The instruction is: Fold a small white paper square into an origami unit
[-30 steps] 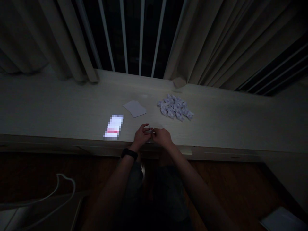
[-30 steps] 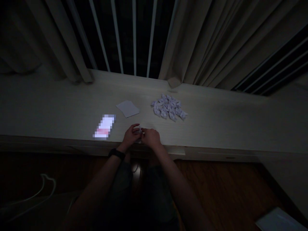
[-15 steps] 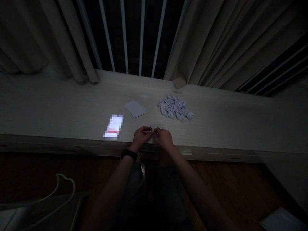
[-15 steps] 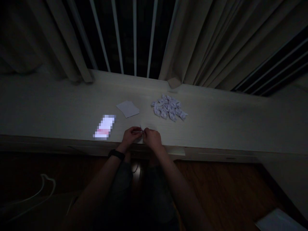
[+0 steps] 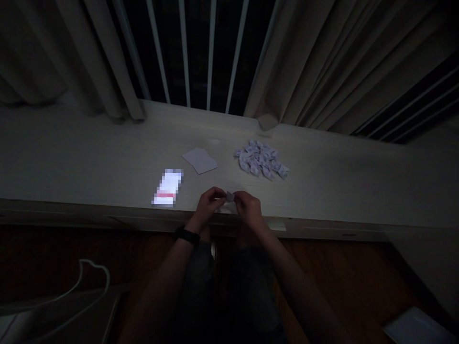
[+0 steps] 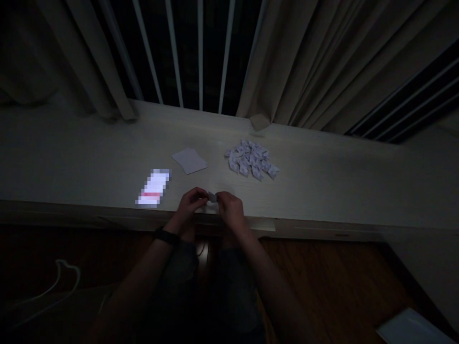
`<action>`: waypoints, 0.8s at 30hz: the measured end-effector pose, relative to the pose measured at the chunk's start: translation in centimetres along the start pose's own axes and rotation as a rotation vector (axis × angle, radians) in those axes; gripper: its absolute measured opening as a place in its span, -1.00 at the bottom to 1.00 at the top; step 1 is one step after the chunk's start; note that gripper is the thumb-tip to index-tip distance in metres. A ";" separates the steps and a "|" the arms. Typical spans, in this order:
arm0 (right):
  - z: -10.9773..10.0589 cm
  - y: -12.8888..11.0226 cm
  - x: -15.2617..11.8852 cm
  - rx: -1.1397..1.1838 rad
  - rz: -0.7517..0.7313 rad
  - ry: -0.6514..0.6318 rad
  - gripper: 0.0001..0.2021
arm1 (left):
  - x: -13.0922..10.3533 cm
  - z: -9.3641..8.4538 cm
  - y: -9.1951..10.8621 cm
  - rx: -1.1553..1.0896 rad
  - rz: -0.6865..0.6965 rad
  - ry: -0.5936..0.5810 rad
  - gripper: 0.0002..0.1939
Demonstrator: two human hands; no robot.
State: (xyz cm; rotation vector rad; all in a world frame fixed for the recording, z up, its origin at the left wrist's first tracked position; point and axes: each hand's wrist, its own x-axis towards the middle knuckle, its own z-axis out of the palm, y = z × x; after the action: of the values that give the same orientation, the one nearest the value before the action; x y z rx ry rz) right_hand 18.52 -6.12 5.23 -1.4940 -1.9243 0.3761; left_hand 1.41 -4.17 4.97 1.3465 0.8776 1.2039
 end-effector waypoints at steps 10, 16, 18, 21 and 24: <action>1.2 0.5 -0.1 0.629 0.280 0.193 -0.86 | -0.2 0.7 0.7 0.218 0.035 0.008 -0.70; 1.2 0.4 -1.2 0.433 0.223 0.210 -0.85 | -0.1 0.3 -0.3 0.148 -0.069 0.010 -0.75; 1.0 0.3 -1.3 0.411 0.214 0.195 -0.82 | 0.1 0.0 -0.1 0.058 -0.125 -0.072 -0.70; 0.6 0.4 -1.0 0.406 0.208 0.142 -0.81 | 0.3 -0.4 0.3 -0.034 -0.216 -0.220 -0.67; 0.3 1.0 -0.3 0.434 0.203 0.056 -0.81 | 0.5 -0.8 0.8 -0.070 -0.293 -0.316 -0.64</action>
State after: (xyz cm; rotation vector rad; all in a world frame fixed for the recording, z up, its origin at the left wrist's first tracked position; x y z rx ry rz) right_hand 19.05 -6.07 4.32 -1.3888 -1.5254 0.7798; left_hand 0.63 -3.62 5.82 1.2578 0.7656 0.7640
